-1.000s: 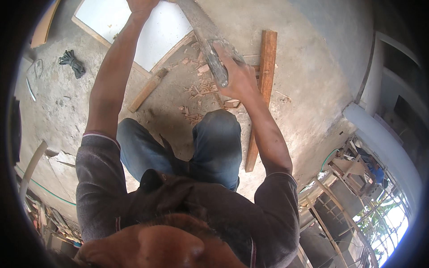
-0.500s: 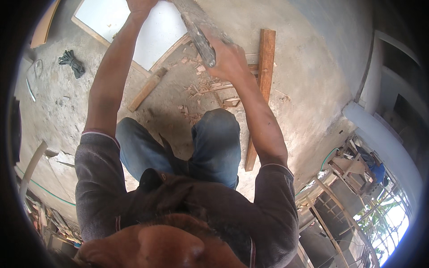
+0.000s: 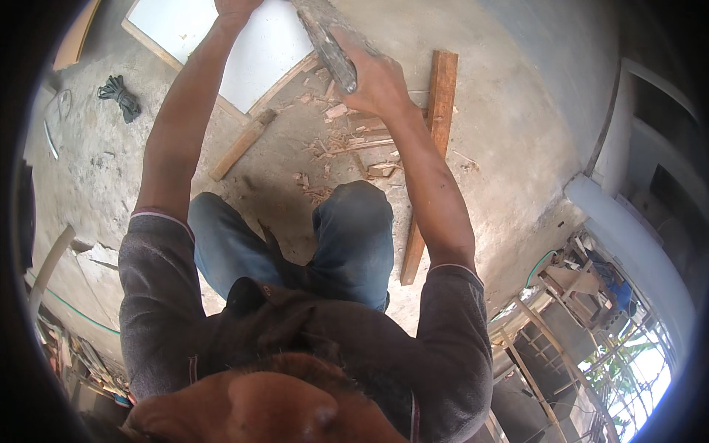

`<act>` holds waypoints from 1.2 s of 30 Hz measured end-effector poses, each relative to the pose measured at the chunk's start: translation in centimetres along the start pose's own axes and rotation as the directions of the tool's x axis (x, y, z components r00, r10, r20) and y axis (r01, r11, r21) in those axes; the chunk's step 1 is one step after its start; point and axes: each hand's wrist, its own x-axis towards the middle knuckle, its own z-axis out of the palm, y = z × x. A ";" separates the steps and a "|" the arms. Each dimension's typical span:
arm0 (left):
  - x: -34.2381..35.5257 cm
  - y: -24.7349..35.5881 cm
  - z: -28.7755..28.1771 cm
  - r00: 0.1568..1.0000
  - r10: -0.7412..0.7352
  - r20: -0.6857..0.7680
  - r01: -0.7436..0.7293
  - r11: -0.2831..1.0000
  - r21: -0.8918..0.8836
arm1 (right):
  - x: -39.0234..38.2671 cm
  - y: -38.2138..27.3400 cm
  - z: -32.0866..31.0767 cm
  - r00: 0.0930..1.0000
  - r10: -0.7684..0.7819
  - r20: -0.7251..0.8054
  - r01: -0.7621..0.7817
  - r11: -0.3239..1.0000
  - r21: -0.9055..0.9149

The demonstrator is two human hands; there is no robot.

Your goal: The person uses an axe to shave pieces of wood and then uses a hand saw to cut through a piece of lumber.

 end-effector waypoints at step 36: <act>-0.4 -1.6 -0.2 0.959 0.273 0.070 -0.278 0.875 0.397 | -12.2 5.6 2.4 0.985 -0.104 -0.138 0.120 0.987 0.108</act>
